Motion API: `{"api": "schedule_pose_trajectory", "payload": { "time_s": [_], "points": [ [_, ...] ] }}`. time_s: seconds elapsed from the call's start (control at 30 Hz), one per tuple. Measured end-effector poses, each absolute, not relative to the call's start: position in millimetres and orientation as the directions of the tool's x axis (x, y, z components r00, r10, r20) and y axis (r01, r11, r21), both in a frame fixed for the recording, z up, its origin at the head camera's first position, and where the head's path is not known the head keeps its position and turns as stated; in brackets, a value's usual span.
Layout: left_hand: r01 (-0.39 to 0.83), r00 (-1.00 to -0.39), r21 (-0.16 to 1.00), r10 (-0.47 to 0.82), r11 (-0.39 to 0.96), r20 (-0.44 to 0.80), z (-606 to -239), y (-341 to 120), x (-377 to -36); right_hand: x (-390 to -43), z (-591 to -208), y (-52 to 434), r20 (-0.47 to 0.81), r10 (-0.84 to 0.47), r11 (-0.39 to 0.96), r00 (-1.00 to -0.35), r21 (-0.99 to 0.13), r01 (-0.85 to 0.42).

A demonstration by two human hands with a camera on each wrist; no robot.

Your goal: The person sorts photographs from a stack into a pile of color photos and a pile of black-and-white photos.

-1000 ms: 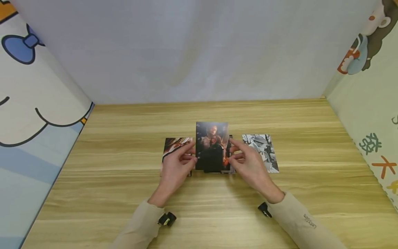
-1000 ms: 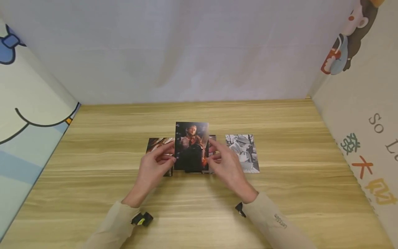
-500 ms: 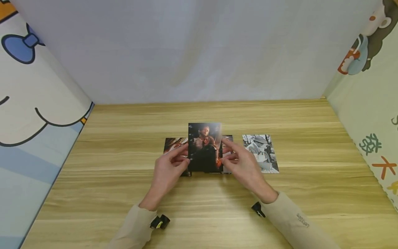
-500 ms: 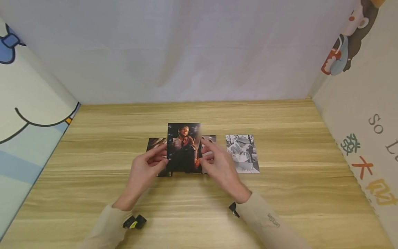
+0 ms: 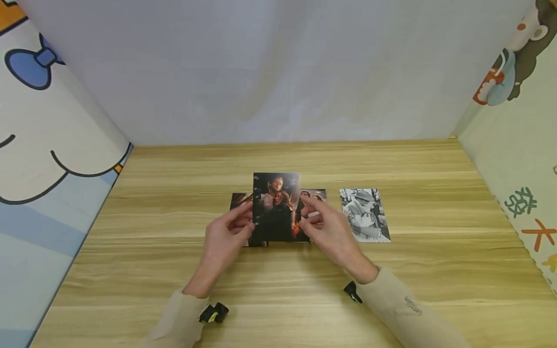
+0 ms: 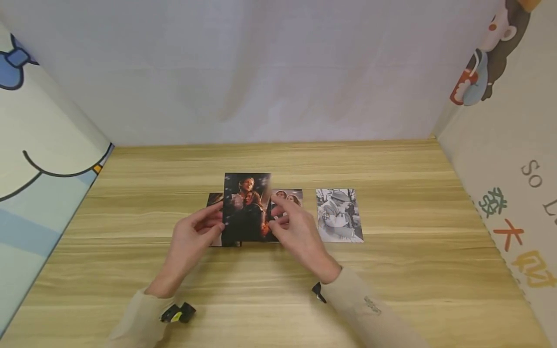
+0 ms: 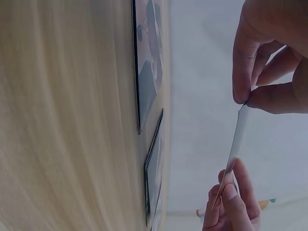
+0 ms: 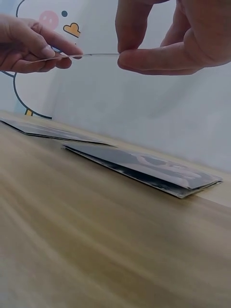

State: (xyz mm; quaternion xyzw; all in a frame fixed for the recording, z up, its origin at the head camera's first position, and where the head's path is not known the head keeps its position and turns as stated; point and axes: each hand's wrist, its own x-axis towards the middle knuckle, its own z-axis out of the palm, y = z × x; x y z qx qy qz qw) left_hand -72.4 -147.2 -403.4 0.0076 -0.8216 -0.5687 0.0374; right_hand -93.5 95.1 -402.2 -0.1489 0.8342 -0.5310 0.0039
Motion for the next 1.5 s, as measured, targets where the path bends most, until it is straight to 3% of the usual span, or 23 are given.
{"api": "schedule_pose_trajectory", "payload": {
  "time_s": [0.73,1.5],
  "points": [
    [0.003,-0.997,0.914,-0.074,0.405,0.036,-402,-173,-68,-94,-401,68,0.143,-0.275,0.342,-0.951,-0.91,-0.236],
    [-0.037,-0.992,0.893,-0.123,0.449,0.021,-404,-191,-75,-98,-405,43,0.112,-0.29,0.39,-0.95,-0.893,-0.224]
  ]
}}
